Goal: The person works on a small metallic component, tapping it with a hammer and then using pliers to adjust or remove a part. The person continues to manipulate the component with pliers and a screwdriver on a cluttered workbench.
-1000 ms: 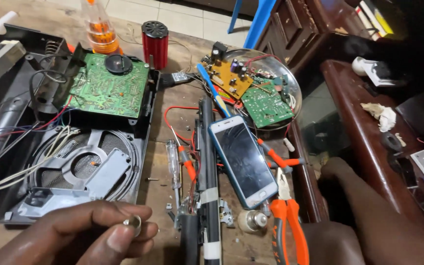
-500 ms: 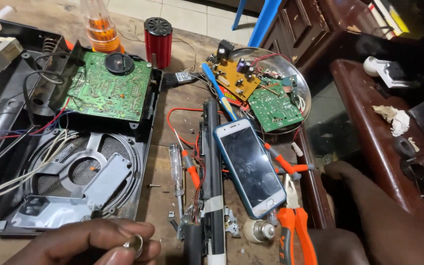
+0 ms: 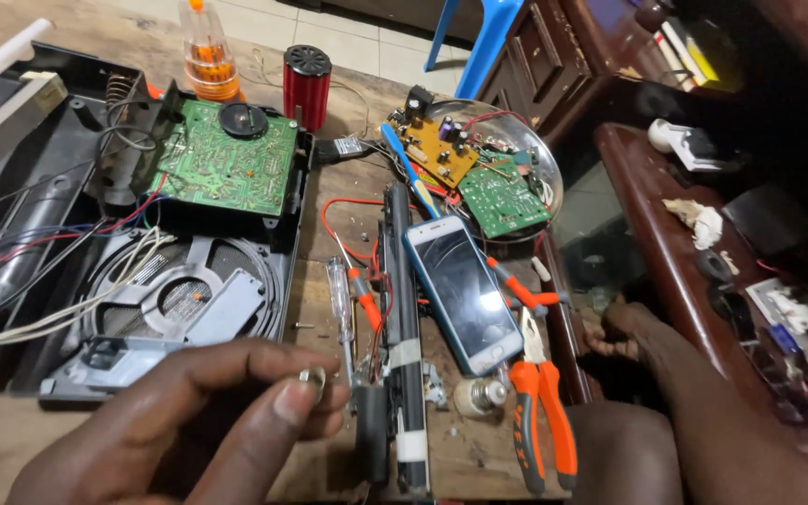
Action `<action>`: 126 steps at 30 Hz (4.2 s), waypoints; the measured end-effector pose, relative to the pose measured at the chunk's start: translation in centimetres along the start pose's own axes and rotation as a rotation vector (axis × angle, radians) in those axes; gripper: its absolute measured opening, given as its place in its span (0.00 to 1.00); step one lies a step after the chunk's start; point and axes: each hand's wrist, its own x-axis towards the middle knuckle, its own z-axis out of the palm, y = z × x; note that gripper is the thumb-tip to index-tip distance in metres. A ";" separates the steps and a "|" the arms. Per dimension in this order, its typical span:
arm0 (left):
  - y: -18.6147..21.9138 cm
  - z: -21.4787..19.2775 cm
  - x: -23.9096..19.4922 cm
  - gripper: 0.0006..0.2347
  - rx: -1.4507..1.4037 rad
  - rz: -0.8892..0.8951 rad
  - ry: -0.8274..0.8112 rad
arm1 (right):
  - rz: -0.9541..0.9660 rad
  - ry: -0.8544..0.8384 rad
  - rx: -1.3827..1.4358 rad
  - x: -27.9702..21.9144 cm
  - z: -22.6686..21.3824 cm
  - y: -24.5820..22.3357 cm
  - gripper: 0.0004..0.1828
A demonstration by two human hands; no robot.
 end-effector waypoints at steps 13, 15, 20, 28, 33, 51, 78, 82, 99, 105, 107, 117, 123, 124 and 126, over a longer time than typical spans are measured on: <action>5.3 -0.5 -0.6 0.04 -0.089 -0.399 0.017 | 0.103 -0.392 0.885 -3.7 -3.5 2.9 0.17; 2.9 -0.3 -0.7 0.03 -0.302 -0.093 -0.051 | 0.058 -0.292 0.975 -10.8 -1.8 2.4 0.24; 3.4 -0.3 -0.3 0.05 -0.274 -0.229 -0.047 | 0.067 -0.299 1.174 -20.4 -1.5 3.6 0.12; 3.3 0.2 -1.0 0.04 -0.252 -0.204 -0.077 | 0.127 -0.469 1.263 -28.3 -3.1 5.9 0.27; 4.3 0.0 -1.7 0.03 -0.151 -0.247 -0.080 | 0.162 -0.639 1.333 -31.0 -3.0 8.0 0.10; 5.5 -1.8 -3.2 0.03 0.088 -0.182 -0.104 | -0.825 -1.065 0.888 -45.3 -0.2 1.3 0.07; -2.3 0.3 -5.6 0.11 0.028 0.267 -0.089 | -0.789 -0.845 0.109 -45.3 8.6 2.2 0.16; -2.3 -0.2 -5.4 0.11 0.132 0.322 -0.047 | -0.780 -0.841 0.096 -45.2 8.9 2.5 0.16; -3.9 -0.3 -5.8 0.13 0.313 0.211 0.095 | -0.819 -0.815 0.122 -45.3 11.1 3.9 0.17; -3.9 -0.8 -5.6 0.05 0.224 0.265 0.092 | -0.860 -0.826 0.067 -45.9 11.4 3.8 0.14; -4.1 -0.9 -5.6 0.06 0.231 0.223 0.092 | -0.838 -0.848 0.096 -45.6 11.7 4.1 0.15; -4.9 -0.5 -5.1 0.04 0.084 -0.066 0.076 | -0.827 -0.857 0.116 -44.9 12.4 4.3 0.15; -5.7 -0.6 -4.9 0.06 0.172 0.049 0.031 | -0.784 -0.722 -0.084 -45.7 12.2 3.7 0.14; -5.7 -0.8 -4.9 0.06 0.172 0.050 0.033 | -0.785 -0.723 -0.084 -45.8 12.2 3.7 0.14; -5.8 -1.1 -4.9 0.08 0.305 0.103 0.019 | -0.836 -0.691 -0.171 -46.1 12.3 3.8 0.10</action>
